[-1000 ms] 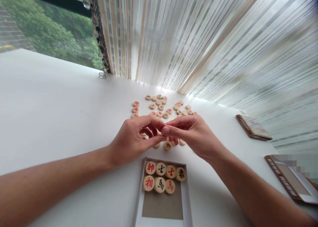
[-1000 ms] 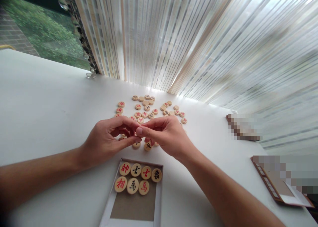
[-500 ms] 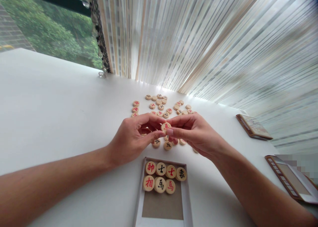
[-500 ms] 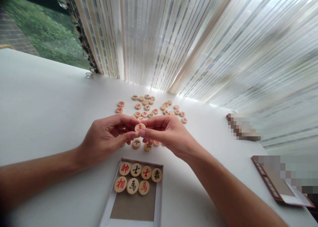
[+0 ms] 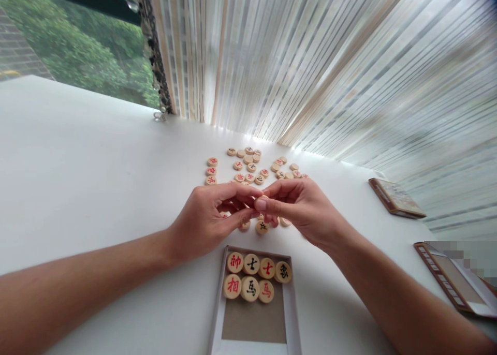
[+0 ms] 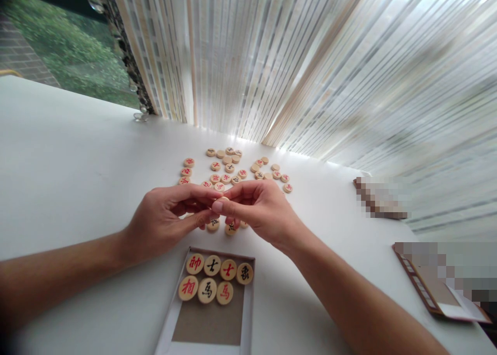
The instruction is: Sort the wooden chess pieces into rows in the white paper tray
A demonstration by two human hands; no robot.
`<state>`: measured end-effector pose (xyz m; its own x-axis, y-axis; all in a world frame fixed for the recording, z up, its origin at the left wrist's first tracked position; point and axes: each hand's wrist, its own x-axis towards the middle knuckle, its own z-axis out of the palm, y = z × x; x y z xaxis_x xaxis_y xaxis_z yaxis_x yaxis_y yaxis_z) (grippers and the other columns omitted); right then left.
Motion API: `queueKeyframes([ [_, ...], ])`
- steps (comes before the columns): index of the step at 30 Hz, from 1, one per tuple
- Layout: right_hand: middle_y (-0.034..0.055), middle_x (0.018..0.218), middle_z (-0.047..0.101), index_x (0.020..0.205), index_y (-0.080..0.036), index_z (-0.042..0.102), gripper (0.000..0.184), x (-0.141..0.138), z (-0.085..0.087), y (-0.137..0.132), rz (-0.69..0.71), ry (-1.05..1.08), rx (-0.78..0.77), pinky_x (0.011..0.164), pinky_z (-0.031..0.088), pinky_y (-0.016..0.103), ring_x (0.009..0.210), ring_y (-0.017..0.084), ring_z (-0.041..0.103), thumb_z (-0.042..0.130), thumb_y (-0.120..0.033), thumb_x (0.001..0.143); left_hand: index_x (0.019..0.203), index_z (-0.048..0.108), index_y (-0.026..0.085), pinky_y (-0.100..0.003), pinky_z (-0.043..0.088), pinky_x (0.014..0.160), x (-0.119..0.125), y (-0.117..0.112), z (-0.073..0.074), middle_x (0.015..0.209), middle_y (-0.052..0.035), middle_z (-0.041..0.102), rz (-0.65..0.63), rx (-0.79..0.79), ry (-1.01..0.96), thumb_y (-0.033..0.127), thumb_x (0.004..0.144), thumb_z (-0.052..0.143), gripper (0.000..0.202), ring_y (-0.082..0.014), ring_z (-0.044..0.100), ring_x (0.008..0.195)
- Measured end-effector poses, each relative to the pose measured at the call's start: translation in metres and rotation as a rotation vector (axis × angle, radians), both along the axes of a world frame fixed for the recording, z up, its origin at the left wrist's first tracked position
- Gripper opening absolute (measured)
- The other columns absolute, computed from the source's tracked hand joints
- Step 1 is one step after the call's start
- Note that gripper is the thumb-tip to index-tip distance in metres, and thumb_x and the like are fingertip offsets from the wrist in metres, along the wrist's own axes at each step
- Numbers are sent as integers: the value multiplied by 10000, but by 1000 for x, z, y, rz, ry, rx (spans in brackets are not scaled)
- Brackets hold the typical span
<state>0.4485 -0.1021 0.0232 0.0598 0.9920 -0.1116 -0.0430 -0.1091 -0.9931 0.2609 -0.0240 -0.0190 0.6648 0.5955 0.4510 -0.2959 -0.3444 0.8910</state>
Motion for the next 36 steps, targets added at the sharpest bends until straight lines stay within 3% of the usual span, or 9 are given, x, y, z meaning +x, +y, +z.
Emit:
queueKeyframes([
  [6, 17, 610, 719, 770, -146, 816, 265, 1, 0, -2, 27, -42, 30, 492, 464, 181, 536, 91, 613, 973, -353, 716, 1141, 785, 155, -190, 681, 773, 0, 1, -1, 975, -66, 841, 8, 29, 1, 125, 900, 800, 244, -157, 819, 843],
  [15, 6, 625, 722, 768, -143, 795, 374, 3, 1, 1, 47, 55, -49, 486, 473, 191, 530, 95, 616, 1052, -276, 531, 1102, 787, 142, -159, 671, 742, -1, -1, -1, 995, -54, 841, 26, 35, 4, 99, 892, 799, 215, -130, 810, 812],
  [27, 34, 621, 742, 829, -146, 850, 251, 4, 7, -2, 101, -104, 38, 508, 478, 192, 542, 99, 634, 942, -372, 766, 1089, 770, 143, -135, 658, 733, 0, 0, 2, 928, -39, 839, -15, 4, -20, 113, 894, 804, 199, -124, 814, 810],
  [36, 35, 650, 756, 820, -145, 836, 372, 6, 6, -2, 104, 28, -53, 517, 526, 218, 552, 118, 649, 1044, -330, 572, 1078, 784, 157, -234, 699, 748, -1, 0, 0, 962, -68, 844, 12, 4, -5, 148, 882, 821, 200, -182, 820, 826],
])
